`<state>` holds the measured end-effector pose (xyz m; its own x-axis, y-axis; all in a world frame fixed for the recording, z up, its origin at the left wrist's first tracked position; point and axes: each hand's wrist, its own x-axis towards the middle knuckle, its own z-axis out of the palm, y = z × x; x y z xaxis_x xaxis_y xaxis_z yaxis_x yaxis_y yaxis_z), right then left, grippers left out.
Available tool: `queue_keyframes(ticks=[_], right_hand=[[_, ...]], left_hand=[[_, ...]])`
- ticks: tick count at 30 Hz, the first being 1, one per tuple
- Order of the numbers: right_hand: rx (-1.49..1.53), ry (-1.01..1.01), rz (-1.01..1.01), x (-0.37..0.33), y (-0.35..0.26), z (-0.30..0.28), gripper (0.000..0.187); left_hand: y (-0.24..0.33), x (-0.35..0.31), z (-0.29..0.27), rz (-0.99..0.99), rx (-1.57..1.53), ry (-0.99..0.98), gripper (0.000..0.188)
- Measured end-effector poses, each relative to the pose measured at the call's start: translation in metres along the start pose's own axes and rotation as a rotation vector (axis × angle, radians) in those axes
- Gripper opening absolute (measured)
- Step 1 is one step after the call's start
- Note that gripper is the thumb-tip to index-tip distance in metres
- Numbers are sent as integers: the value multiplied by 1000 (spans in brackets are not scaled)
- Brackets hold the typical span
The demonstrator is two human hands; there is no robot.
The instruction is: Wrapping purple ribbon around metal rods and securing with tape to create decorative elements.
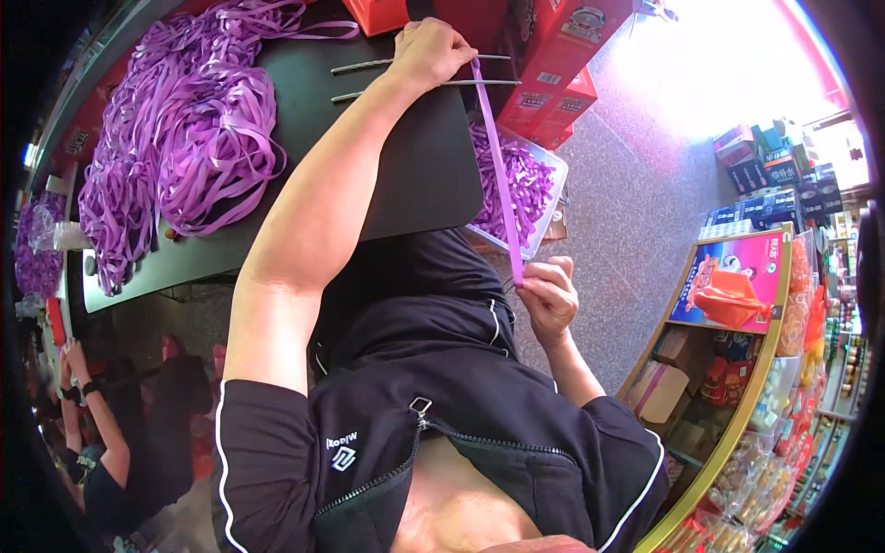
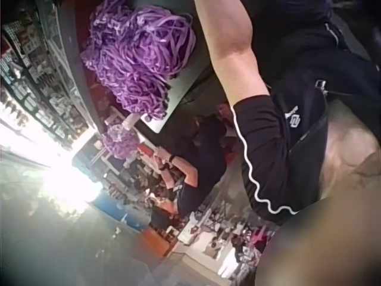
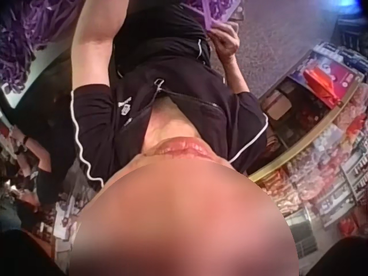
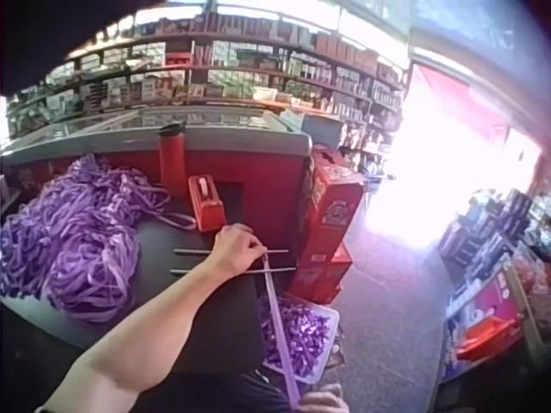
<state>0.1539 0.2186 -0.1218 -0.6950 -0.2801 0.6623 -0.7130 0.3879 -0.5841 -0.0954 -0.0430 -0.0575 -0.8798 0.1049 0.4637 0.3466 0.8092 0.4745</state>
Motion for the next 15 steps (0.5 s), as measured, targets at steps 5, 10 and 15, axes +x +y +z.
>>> queue_keyframes(ticks=[5, 10, 15], right_hand=[[54, -67, 90, 0, -1, 3, 21], [169, 39, 503, -9, -10, 10, 27], [55, -56, 179, 4, -17, -2, 17]], left_hand=[[1, 1, 3, -17, -2, -18, 21], [-1, 0, 3, 13, 26, 32, 21], [-3, 2, 3, -6, 21, -12, 21]])
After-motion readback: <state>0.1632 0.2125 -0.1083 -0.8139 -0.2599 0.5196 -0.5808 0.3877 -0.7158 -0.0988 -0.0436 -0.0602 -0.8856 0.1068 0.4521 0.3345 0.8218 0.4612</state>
